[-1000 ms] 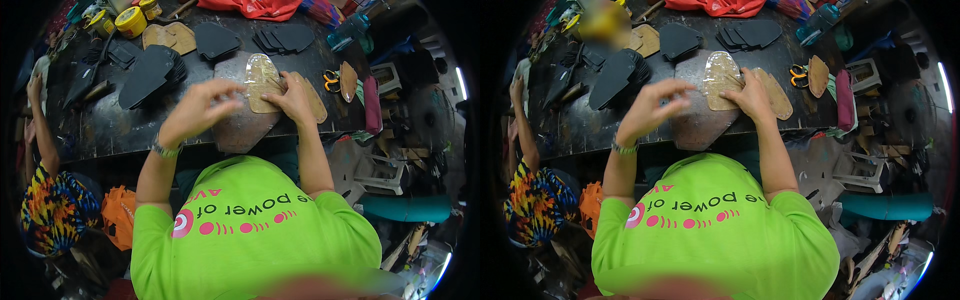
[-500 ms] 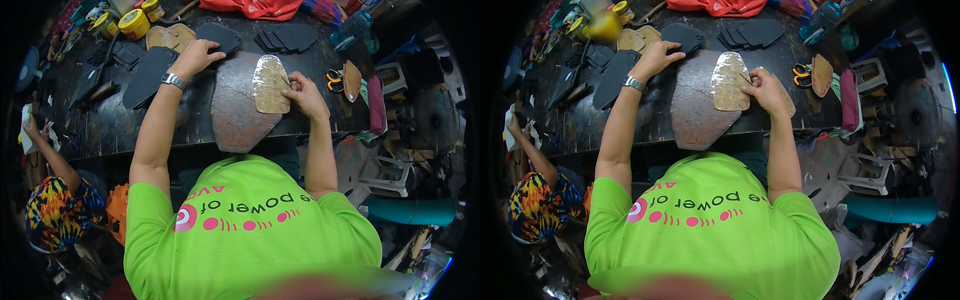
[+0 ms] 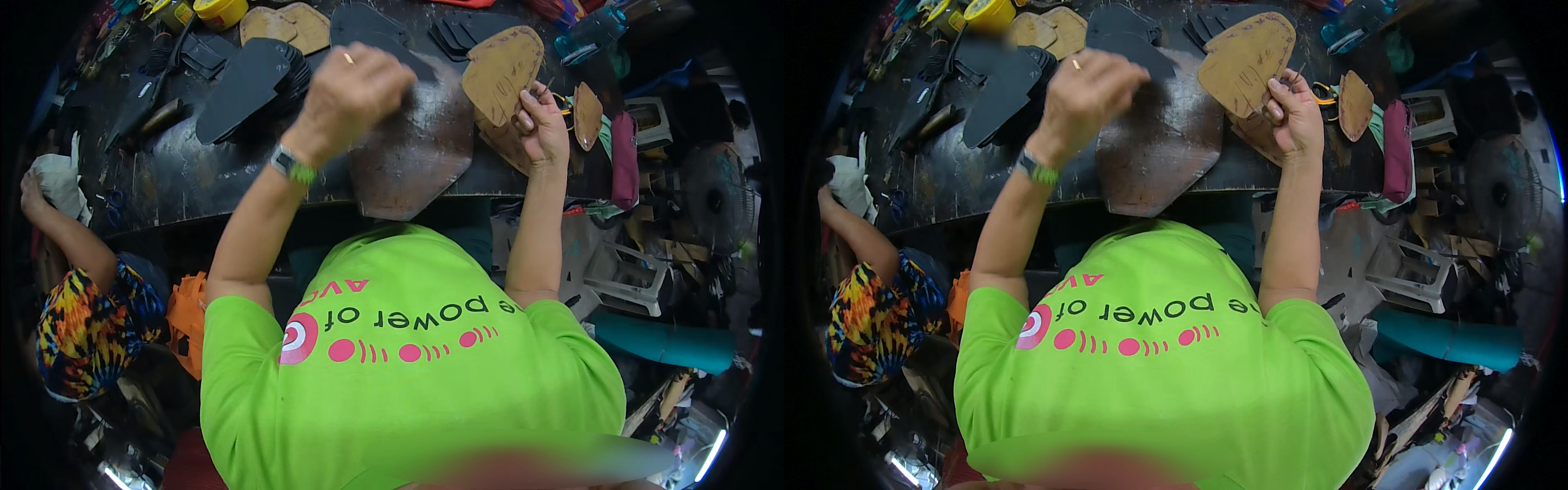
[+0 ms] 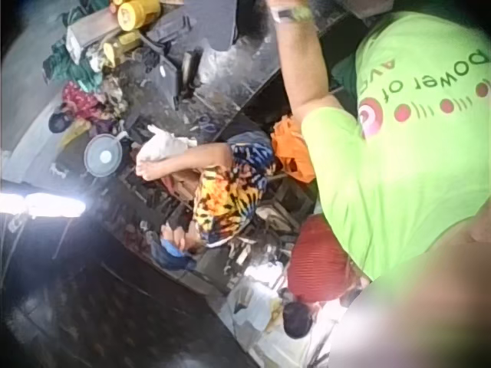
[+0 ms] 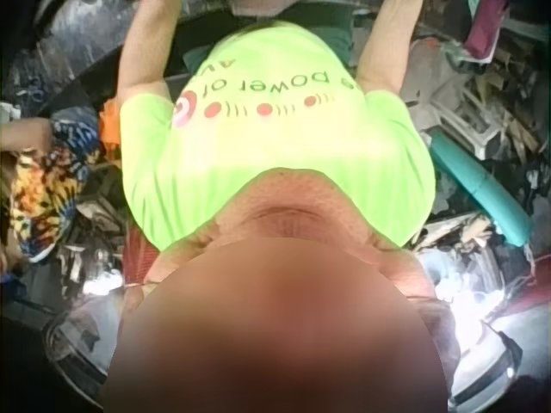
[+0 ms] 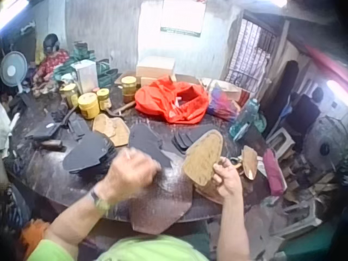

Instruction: The person repeatedly places a cardboard template on black shoe insoles and uses a pen to trace the outline. They handle multiple insoles one at a time, aligning the template and marking each piece before moving to the next.

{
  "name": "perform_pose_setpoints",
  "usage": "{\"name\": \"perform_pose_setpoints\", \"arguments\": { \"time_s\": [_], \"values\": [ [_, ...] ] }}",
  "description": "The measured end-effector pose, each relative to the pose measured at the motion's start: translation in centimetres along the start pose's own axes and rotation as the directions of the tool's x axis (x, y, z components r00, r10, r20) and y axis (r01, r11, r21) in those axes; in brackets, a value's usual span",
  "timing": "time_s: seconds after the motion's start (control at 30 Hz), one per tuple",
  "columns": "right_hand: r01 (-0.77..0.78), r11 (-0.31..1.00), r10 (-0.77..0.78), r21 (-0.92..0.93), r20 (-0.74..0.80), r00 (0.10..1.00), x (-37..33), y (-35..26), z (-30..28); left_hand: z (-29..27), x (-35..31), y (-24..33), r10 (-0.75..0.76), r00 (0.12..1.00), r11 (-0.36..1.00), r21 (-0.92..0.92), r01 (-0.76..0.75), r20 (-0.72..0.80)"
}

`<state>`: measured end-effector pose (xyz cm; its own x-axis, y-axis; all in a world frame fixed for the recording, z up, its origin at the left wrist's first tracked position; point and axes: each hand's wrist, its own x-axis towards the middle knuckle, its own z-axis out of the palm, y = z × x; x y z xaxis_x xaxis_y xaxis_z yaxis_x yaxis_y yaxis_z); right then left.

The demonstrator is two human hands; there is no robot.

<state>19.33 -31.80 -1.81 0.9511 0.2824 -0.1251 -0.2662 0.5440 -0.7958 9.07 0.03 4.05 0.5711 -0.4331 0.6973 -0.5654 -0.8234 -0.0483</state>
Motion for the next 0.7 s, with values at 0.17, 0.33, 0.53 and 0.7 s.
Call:
{"name": "perform_pose_setpoints", "arguments": {
  "time_s": [0.17, 0.33, 0.53, 0.7],
  "values": [
    [-0.083, 0.997, 0.082, -0.006, 0.248, 0.965, -0.4, 1.7, 1.4, -0.8, -4.6, 7.5, -0.026, 0.981, 0.958, -0.276, 0.079, 0.191],
    [-0.105, 0.903, 0.223, -0.418, 0.244, 0.944, -0.5, 3.8, 4.5, -2.1, -7.2, 7.8, -0.395, 0.905, 0.867, -0.260, 0.425, 0.160],
    [0.168, 0.643, 0.139, -0.747, 0.330, 0.934, -1.3, 4.4, 6.4, -2.3, -7.6, 8.8, -0.551, 0.800, 0.784, -0.181, 0.593, 0.237],
    [0.257, 0.493, 0.093, -0.831, 0.344, 0.934, -2.2, 4.9, 6.3, -2.1, -7.5, 9.0, -0.582, 0.772, 0.769, -0.137, 0.625, 0.257]
  ]
}}
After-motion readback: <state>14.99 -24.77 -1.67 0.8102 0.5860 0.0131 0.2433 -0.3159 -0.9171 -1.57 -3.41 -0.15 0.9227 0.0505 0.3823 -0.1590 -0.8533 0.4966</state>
